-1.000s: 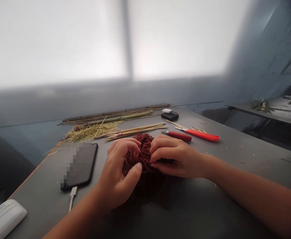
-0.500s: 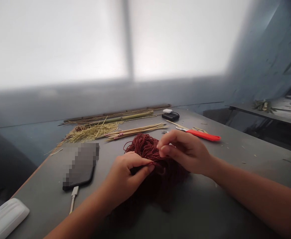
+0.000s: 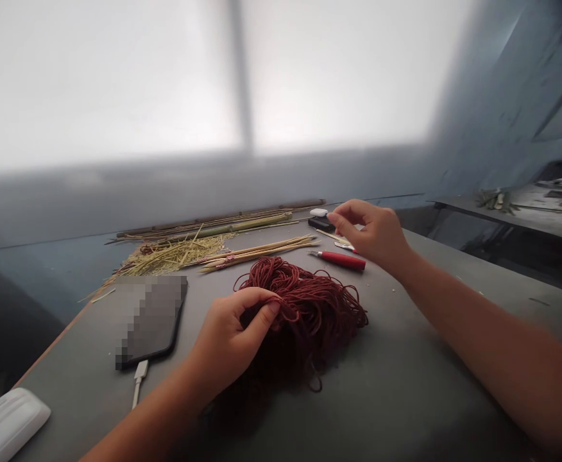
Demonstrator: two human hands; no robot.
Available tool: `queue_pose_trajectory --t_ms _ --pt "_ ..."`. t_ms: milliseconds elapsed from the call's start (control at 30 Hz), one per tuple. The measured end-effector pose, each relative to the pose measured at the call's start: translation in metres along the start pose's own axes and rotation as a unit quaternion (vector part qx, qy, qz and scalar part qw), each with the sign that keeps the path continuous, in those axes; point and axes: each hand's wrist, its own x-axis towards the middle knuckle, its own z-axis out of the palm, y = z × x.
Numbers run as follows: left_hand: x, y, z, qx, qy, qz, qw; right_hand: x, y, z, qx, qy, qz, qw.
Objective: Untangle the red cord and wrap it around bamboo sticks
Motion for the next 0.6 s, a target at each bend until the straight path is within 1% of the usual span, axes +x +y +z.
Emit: queue_pose_trajectory --t_ms 100,133,267,367,433,467,533,600 --pt "0.000 0.001 0.000 -0.035 0.021 -0.021 0.999 0.017 0.027 -0.002 -0.109 0.035 0.082 0.990" --pt "0.001 0.002 0.000 -0.056 0.029 -0.033 0.997 0.022 0.037 -0.002 -0.125 0.042 0.098 0.986" --pt "0.004 0.005 -0.003 -0.144 0.070 -0.087 0.983 0.033 0.070 -0.002 -0.150 0.042 0.132 0.979" --pt "0.007 0.007 -0.006 -0.185 0.104 -0.121 0.970 0.034 0.082 0.001 -0.155 0.025 0.137 0.978" --pt "0.008 0.007 -0.007 -0.221 0.122 -0.150 0.956 0.032 0.079 0.005 -0.143 0.008 0.118 0.983" --pt "0.008 0.007 -0.007 -0.244 0.128 -0.166 0.947 0.030 0.074 0.007 -0.131 -0.004 0.098 0.987" --pt "0.009 0.005 -0.007 -0.298 0.140 -0.193 0.924 0.022 0.055 0.013 -0.092 -0.037 0.039 0.994" --pt "0.010 0.005 -0.006 -0.340 0.150 -0.208 0.905 0.009 0.031 0.017 -0.040 -0.086 -0.031 0.995"
